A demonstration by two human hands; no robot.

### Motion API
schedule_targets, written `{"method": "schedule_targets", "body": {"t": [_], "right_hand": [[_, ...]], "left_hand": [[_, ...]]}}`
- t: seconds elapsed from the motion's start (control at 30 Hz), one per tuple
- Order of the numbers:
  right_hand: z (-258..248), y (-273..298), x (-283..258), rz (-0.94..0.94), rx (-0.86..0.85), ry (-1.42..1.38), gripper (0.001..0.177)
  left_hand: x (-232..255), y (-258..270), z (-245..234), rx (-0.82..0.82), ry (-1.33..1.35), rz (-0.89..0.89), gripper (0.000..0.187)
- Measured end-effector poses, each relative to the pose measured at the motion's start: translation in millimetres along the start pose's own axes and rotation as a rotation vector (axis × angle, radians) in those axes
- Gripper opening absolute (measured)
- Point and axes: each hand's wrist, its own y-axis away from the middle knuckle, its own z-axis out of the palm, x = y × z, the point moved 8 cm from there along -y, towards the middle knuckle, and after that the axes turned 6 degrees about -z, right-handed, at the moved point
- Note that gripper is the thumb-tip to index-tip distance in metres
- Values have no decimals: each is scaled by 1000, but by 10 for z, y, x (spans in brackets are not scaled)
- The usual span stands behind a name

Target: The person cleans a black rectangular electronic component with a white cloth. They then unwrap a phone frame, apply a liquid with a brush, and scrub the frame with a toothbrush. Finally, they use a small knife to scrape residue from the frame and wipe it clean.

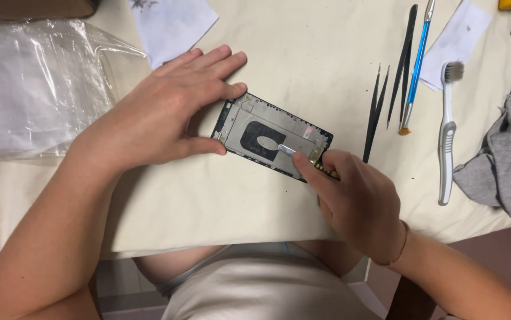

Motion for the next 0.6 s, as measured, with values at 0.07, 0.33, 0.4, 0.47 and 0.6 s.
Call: {"method": "schedule_targets", "body": {"t": [0.07,0.33,0.4,0.47,0.6], "right_hand": [[6,12,-20,-22,-15,-12,63],[-86,-121,-92,-30,-70,34,61],[-107,-87,-56,12,-150,41,55],[-92,-141,-57,17,-165,58,54],[-86,-111,-58,37,-135,72,56]], "left_hand": [[0,2,4,0,2,-5,84],[4,12,-1,3,1,-2,80],[-9,14,3,4,-5,-16,80],[-22,19,-11,12,-12,-13,80],[-13,15,2,9,-1,2,80]]}}
